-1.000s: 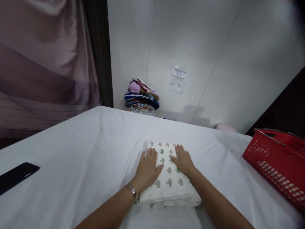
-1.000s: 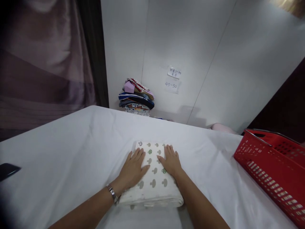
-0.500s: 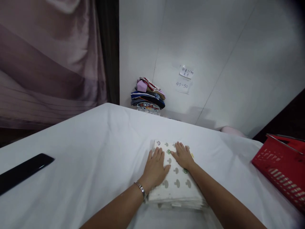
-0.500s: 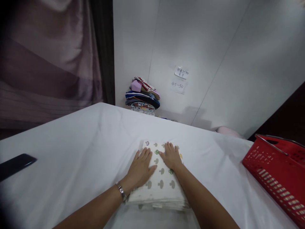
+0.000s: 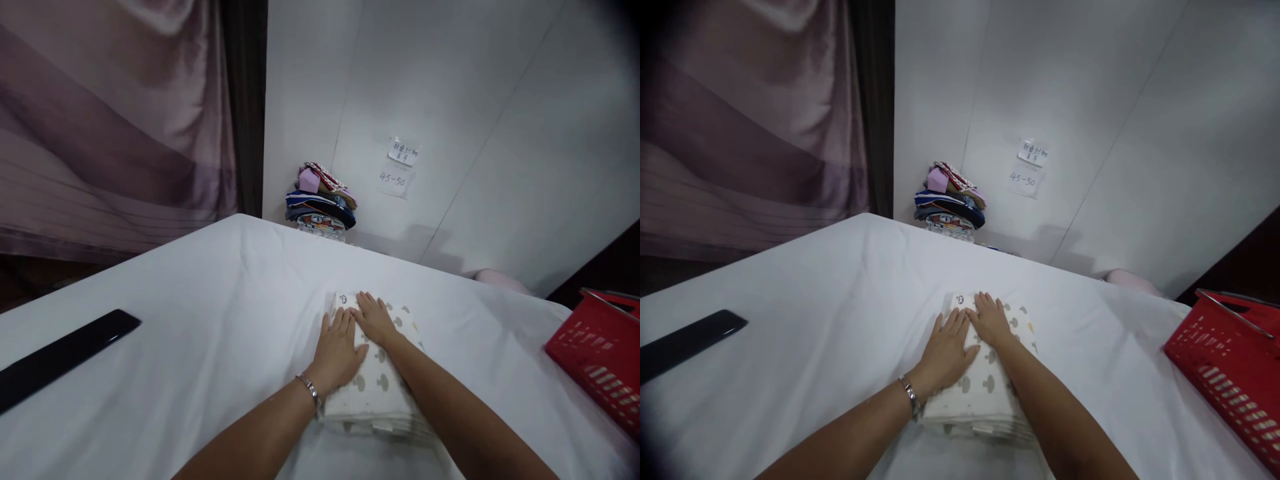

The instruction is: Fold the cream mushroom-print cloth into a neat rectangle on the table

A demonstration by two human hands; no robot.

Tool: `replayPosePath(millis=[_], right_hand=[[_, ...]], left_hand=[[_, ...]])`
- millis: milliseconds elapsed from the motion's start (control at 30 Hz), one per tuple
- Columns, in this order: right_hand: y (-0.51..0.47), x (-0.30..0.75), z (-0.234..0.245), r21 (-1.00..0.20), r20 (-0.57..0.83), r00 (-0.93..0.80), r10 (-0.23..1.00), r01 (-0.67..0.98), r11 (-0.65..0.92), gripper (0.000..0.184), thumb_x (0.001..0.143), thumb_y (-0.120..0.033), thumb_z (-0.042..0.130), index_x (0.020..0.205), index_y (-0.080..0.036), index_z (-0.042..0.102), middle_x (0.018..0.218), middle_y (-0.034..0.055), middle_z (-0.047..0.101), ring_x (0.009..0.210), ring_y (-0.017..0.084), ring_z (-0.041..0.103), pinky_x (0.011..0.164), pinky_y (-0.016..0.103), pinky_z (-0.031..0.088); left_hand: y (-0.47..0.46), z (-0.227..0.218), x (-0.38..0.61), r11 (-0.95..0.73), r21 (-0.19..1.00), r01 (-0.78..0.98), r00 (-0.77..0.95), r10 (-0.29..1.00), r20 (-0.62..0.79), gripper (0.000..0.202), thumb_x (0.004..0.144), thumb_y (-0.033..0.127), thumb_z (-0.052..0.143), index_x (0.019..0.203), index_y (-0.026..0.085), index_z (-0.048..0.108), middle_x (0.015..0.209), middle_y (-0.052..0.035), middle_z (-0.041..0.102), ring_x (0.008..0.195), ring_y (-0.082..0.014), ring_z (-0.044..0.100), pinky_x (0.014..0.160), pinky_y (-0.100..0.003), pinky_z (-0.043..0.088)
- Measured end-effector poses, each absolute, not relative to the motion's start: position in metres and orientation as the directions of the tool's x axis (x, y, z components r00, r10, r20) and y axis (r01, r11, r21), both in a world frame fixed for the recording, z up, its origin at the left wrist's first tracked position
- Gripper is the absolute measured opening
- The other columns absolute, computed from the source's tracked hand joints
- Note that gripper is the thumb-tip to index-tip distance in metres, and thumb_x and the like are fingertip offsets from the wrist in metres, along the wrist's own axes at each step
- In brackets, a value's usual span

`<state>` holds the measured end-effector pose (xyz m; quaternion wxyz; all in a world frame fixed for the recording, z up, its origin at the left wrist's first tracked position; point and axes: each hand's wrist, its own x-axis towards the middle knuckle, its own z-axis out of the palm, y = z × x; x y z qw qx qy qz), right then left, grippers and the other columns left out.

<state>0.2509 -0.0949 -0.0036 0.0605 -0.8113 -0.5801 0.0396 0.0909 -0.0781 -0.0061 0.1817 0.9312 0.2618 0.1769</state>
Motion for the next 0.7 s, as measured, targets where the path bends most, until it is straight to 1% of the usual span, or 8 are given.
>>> replayPosePath(millis=[100,233,367,433,500,567,633,700], right_hand=[[-0.095,0.251,-0.004,-0.165,0.011,0.321,0.947,0.935,-0.315,0.061,0.092,-0.049,0.021,0.142,-0.013,0.027,0.149,0.0080,0.023,0.138,0.020,0.014,0.110,0.040,0.005],[-0.104,0.255,0.003,-0.221,-0.042,0.338,0.940,0.915,-0.339,0.062,0.091,-0.049,0.027,0.141,-0.012,0.028,0.149,0.0086,0.022,0.138,0.021,0.013,0.110,0.042,0.008],[-0.147,0.272,0.002,-0.262,0.004,0.510,0.860,0.831,-0.491,0.067,0.084,-0.047,0.043,0.141,-0.016,0.028,0.150,0.0093,0.019,0.138,0.024,0.010,0.110,0.045,0.008],[-0.179,0.279,-0.001,-0.371,0.051,0.629,0.776,0.733,-0.570,0.069,0.081,-0.044,0.048,0.141,-0.015,0.029,0.149,0.0096,0.022,0.138,0.025,0.012,0.110,0.042,0.013],[-0.209,0.281,-0.002,-0.557,-0.009,0.726,0.687,0.567,-0.606,0.072,0.079,-0.046,0.050,0.141,-0.015,0.030,0.146,0.0102,0.029,0.135,0.025,0.023,0.109,0.037,0.021],[-0.232,0.274,-0.001,-0.710,-0.097,0.767,0.634,0.393,-0.585,0.078,0.076,-0.049,0.055,0.141,-0.015,0.029,0.143,0.0106,0.035,0.130,0.025,0.034,0.106,0.035,0.030],[-0.247,0.261,0.002,-0.795,-0.158,0.774,0.613,0.268,-0.544,0.085,0.073,-0.049,0.058,0.143,-0.016,0.024,0.143,0.0113,0.035,0.127,0.025,0.039,0.103,0.033,0.035],[-0.256,0.250,0.005,-0.828,-0.202,0.770,0.606,0.196,-0.525,0.090,0.071,-0.048,0.061,0.144,-0.017,0.018,0.143,0.0120,0.035,0.126,0.024,0.041,0.101,0.033,0.036]], left_hand=[[-0.078,-0.004,0.090,-0.795,0.435,0.423,0.804,0.551,0.225,0.067,0.084,0.044,0.040,0.141,0.011,0.028,0.147,-0.0129,0.026,0.138,-0.0266,0.010,0.111,-0.049,-0.003],[-0.077,-0.004,0.089,-0.784,0.448,0.429,0.804,0.557,0.205,0.066,0.083,0.046,0.040,0.140,0.014,0.031,0.148,-0.0103,0.025,0.138,-0.0263,0.010,0.111,-0.050,-0.002],[-0.075,-0.005,0.088,-0.775,0.462,0.431,0.808,0.559,0.185,0.064,0.082,0.046,0.041,0.137,0.015,0.035,0.149,-0.0101,0.022,0.139,-0.0260,0.008,0.111,-0.050,-0.001],[-0.074,-0.004,0.088,-0.760,0.487,0.430,0.803,0.568,0.178,0.063,0.082,0.046,0.041,0.137,0.015,0.036,0.149,-0.0099,0.020,0.139,-0.0256,0.005,0.111,-0.050,0.000],[-0.072,-0.001,0.088,-0.717,0.541,0.440,0.780,0.604,0.167,0.062,0.083,0.047,0.041,0.136,0.015,0.036,0.151,-0.0096,0.016,0.139,-0.0258,0.003,0.111,-0.049,0.005],[-0.067,0.002,0.087,-0.631,0.619,0.467,0.730,0.671,0.134,0.063,0.084,0.048,0.040,0.136,0.014,0.034,0.151,-0.0104,0.012,0.139,-0.0263,0.003,0.110,-0.046,0.012],[-0.060,0.005,0.085,-0.521,0.701,0.488,0.668,0.740,0.085,0.065,0.085,0.047,0.039,0.138,0.012,0.029,0.151,-0.0132,0.012,0.138,-0.0267,0.011,0.109,-0.041,0.019],[-0.051,0.006,0.082,-0.429,0.763,0.483,0.623,0.781,0.045,0.065,0.085,0.043,0.041,0.139,0.010,0.024,0.149,-0.0163,0.020,0.135,-0.0261,0.024,0.106,-0.037,0.025]])
